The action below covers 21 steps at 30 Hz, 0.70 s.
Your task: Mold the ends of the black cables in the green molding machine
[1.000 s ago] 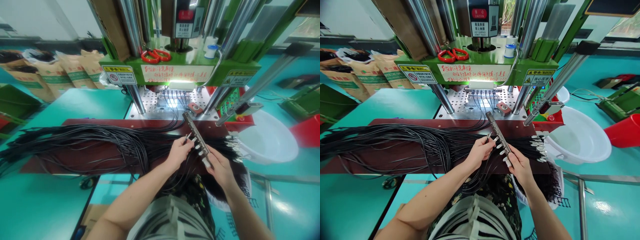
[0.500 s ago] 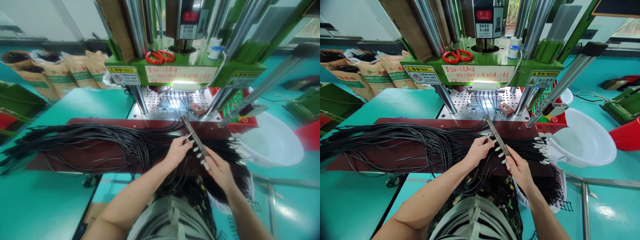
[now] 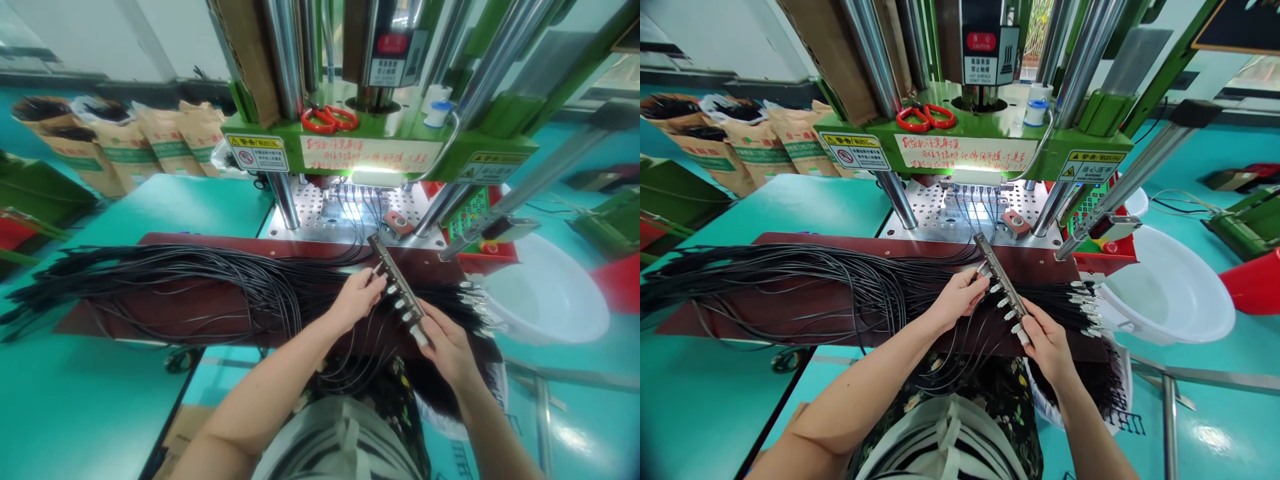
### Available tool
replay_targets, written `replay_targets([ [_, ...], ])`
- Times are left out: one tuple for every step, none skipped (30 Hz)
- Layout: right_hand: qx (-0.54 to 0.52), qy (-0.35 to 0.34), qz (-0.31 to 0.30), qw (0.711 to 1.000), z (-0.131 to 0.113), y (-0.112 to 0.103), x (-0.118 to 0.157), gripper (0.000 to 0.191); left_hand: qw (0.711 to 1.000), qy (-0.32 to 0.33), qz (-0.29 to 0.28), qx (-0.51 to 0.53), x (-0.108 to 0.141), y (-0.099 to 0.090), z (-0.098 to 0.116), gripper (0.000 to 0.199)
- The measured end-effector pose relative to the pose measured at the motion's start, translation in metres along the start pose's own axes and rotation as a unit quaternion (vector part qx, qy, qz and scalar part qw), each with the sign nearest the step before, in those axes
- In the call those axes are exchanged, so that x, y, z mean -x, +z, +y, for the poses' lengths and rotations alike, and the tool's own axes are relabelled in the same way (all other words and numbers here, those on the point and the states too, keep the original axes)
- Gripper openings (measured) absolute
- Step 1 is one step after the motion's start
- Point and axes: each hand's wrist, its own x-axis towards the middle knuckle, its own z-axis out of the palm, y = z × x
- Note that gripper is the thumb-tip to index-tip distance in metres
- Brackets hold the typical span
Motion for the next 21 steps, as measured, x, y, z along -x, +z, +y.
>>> replay_targets([
  [0.005, 0.003, -0.002, 1.0, -0.001, 0.0, 0.0, 0.044, 1.0, -0.015, -0.007, 0.013, 0.0, 0.0, 0.0, 0.031],
  [0.011, 0.004, -0.002, 1.0, -0.001, 0.0, 0.0, 0.046, 0.999, -0.024, -0.007, 0.027, 0.0, -0.001, 0.0, 0.032],
  [0.016, 0.003, -0.001, 1.0, -0.002, 0.0, 0.0, 0.046, 0.999, -0.029, -0.005, 0.042, 0.0, -0.001, 0.001, 0.033],
  [0.021, 0.003, -0.001, 1.0, -0.002, 0.0, 0.001, 0.047, 0.998, -0.032, -0.004, 0.056, 0.0, -0.002, 0.001, 0.035],
  [0.026, 0.002, -0.002, 1.0, -0.002, -0.001, 0.001, 0.048, 0.997, -0.036, -0.004, 0.066, 0.0, -0.003, 0.002, 0.036],
  [0.033, 0.002, -0.003, 0.999, -0.002, 0.0, 0.001, 0.048, 0.996, -0.039, -0.003, 0.074, 0.0, -0.004, 0.002, 0.037],
  [0.04, 0.002, -0.003, 0.999, -0.002, 0.0, 0.001, 0.048, 0.996, -0.043, -0.002, 0.08, -0.001, -0.005, 0.003, 0.038],
  [0.049, 0.001, -0.004, 0.999, -0.002, 0.0, 0.001, 0.048, 0.995, -0.047, -0.002, 0.085, -0.001, -0.006, 0.003, 0.038],
  [0.061, -0.004, -0.005, 0.998, -0.001, 0.0, 0.002, 0.048, 0.995, -0.05, -0.001, 0.088, -0.001, -0.007, 0.004, 0.038],
  [0.078, -0.014, -0.005, 0.997, -0.001, 0.001, 0.002, 0.047, 0.994, -0.053, 0.0, 0.091, -0.001, -0.008, 0.004, 0.038],
  [0.097, -0.03, -0.007, 0.995, -0.001, 0.001, 0.002, 0.046, 0.994, -0.054, 0.002, 0.093, -0.001, -0.008, 0.004, 0.038],
  [0.117, -0.046, -0.012, 0.992, 0.0, 0.002, 0.003, 0.045, 0.994, -0.054, 0.005, 0.095, -0.002, -0.008, 0.004, 0.037],
  [0.135, -0.062, -0.018, 0.989, 0.0, 0.002, 0.003, 0.043, 0.994, -0.053, 0.01, 0.094, -0.002, -0.008, 0.003, 0.036],
  [0.146, -0.073, -0.024, 0.986, 0.0, 0.003, 0.003, 0.043, 0.995, -0.048, 0.016, 0.089, -0.002, -0.008, 0.003, 0.035],
  [0.148, -0.076, -0.028, 0.986, 0.0, 0.003, 0.003, 0.042, 0.996, -0.039, 0.022, 0.076, -0.002, -0.007, 0.002, 0.034],
  [0.14, -0.068, -0.027, 0.987, 0.0, 0.003, 0.003, 0.043, 0.998, -0.023, 0.028, 0.053, -0.002, -0.007, 0.001, 0.032],
  [0.124, -0.054, -0.023, 0.99, 0.0, 0.003, 0.002, 0.043, 0.999, 0.002, 0.035, 0.021, -0.003, -0.007, 0.001, 0.031],
  [0.103, -0.037, -0.017, 0.994, 0.0, 0.002, 0.002, 0.044, 0.998, 0.035, 0.046, -0.016, -0.003, -0.007, 0.0, 0.03],
  [0.079, -0.02, -0.009, 0.997, 0.0, 0.002, 0.001, 0.045, 0.994, 0.072, 0.063, -0.053, -0.004, -0.008, 0.001, 0.028],
  [0.057, -0.006, 0.0, 0.998, 0.0, 0.001, 0.001, 0.045, 0.987, 0.107, 0.086, -0.08, -0.005, -0.009, 0.001, 0.027],
  [0.037, 0.003, 0.009, 0.999, -0.001, 0.001, 0.001, 0.044, 0.98, 0.135, 0.112, -0.096, -0.005, -0.01, 0.002, 0.025],
])
